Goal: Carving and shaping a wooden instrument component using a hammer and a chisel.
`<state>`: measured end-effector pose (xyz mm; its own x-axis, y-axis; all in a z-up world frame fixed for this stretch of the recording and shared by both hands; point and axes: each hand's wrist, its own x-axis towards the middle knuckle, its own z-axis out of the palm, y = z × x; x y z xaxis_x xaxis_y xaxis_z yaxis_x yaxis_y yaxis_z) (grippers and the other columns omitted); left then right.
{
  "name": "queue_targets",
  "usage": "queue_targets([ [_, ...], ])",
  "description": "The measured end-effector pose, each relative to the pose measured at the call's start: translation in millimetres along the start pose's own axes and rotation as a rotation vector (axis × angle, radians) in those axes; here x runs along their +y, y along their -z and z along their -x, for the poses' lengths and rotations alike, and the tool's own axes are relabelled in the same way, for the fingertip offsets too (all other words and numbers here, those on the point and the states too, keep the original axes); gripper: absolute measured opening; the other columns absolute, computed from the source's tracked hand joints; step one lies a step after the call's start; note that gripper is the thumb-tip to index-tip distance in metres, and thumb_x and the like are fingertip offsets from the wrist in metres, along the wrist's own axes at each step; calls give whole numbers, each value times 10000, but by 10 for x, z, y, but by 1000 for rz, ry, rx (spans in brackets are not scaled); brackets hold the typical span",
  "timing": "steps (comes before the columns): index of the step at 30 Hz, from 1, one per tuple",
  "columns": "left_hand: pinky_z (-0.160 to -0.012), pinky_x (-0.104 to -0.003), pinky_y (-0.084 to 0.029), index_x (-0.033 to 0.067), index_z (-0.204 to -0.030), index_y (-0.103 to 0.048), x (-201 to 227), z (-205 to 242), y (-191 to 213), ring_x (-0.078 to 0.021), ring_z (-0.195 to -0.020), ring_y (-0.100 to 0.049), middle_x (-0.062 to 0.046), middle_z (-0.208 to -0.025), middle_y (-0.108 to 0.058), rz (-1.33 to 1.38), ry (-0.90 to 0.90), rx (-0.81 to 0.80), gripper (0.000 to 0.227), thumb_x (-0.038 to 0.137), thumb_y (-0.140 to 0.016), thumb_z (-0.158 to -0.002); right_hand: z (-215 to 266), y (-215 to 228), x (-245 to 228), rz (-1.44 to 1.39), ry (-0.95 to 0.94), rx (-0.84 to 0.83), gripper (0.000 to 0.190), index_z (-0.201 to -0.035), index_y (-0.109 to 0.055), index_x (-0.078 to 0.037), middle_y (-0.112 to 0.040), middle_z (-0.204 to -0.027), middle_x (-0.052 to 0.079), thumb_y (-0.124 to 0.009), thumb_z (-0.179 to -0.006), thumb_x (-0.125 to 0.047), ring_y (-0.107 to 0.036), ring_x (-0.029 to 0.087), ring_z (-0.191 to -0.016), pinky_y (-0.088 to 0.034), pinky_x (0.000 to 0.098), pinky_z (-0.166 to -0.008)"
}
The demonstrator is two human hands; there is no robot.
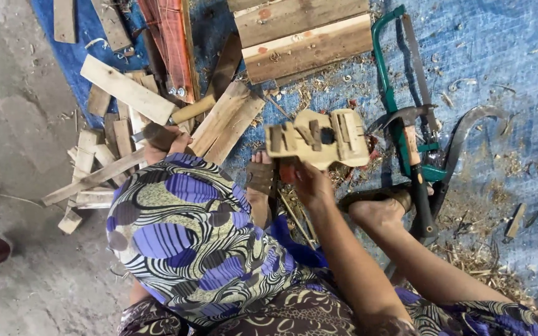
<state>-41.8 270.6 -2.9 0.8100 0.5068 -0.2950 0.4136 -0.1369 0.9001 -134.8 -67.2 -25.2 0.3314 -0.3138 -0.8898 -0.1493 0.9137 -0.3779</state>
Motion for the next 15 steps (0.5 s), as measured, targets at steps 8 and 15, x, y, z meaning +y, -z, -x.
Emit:
queue_targets([
  [8, -786, -301, -640, 202, -932, -723, 280, -97, 114, -175, -767, -765, -39, -814, -735, -9, -67, 45, 273, 128, -922, -761, -72, -63, 398, 229, -241, -373, 405, -1411, -380, -64, -600, -1435, 208, -576, -1086, -207, -523, 353, -1403, -287, 506, -1196],
  [15, -777, -305, -648, 179, -986, -689, 450, -112, 348, -172, -788, -748, -40, -875, -716, 1, -118, 100, 282, 100, -875, -789, -546, 283, -219, 430, -127, -130, 521, -568, -425, -102, -621, -703, 180, -629, -978, -351, -604, 352, -600, -398, 411, -522],
])
